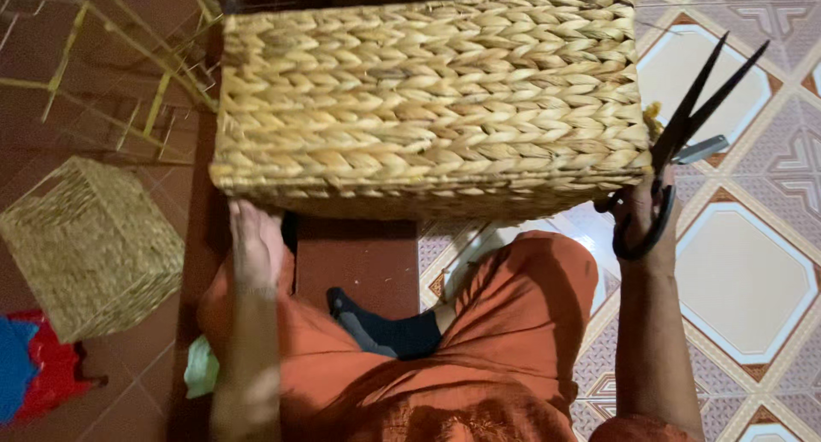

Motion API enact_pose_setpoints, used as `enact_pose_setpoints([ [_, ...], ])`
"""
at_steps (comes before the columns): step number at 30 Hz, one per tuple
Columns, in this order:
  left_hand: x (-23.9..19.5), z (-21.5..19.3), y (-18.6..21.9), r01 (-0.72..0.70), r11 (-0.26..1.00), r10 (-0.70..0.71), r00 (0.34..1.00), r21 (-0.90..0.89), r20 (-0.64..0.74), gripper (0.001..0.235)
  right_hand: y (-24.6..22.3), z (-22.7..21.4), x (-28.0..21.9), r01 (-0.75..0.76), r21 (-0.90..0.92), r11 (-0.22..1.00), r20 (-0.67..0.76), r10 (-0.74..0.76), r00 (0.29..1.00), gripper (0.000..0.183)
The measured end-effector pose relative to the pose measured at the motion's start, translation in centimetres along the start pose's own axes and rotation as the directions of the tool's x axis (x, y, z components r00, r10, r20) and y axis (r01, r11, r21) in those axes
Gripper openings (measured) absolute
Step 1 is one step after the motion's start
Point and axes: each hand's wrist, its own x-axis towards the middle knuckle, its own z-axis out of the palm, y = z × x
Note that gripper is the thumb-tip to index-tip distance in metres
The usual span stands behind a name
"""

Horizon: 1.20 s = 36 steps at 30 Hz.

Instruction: The person sits on the floor and uses shears to trim loose strands from the edges and corners of a rectangular woven basket. They rotate the basket to access different sides and continue cutting protruding fibers.

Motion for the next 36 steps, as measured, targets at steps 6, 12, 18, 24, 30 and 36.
enact_pose_setpoints([
  [6,6.6,5.0,1.8,0.219,0.958,-0.196,0.971,0.187,-0.137,0.086,4.0,-1.3,0.0,-0.148,0.058,0.987,-0.078,0.152,0.985,0.04],
  [12,5.8,9.1,5.7,-0.036,0.903,0.073,0.995,0.428,-0.07,0.074,5.4,-3.4,-0.6,-0.139,0.047,0.989,-0.084,0.142,0.986,0.041],
  [18,1.9,15.0,11.7,-0.488,0.247,0.605,0.752,0.837,0.26,0.052,6.0,-4.1,-4.1,-0.051,-0.208,0.977,-0.164,0.016,0.986,0.036],
  [24,3.0,17.9,13.9,-0.577,0.276,0.505,0.767,0.769,0.394,0.034,6.4,-4.4,-10.0,0.015,-0.472,0.882,-0.211,-0.13,0.969,0.035],
  [30,3.0,17.4,13.9,-0.589,0.204,0.545,0.732,0.782,0.409,0.032,4.4,-3.5,-12.4,0.029,-0.629,0.777,-0.04,-0.07,0.997,0.041],
  [36,2.1,18.9,12.4,-0.576,0.088,0.536,0.715,0.813,0.449,0.036,3.9,-1.5,-9.2,-0.013,-0.193,0.981,0.381,0.087,0.92,0.087],
])
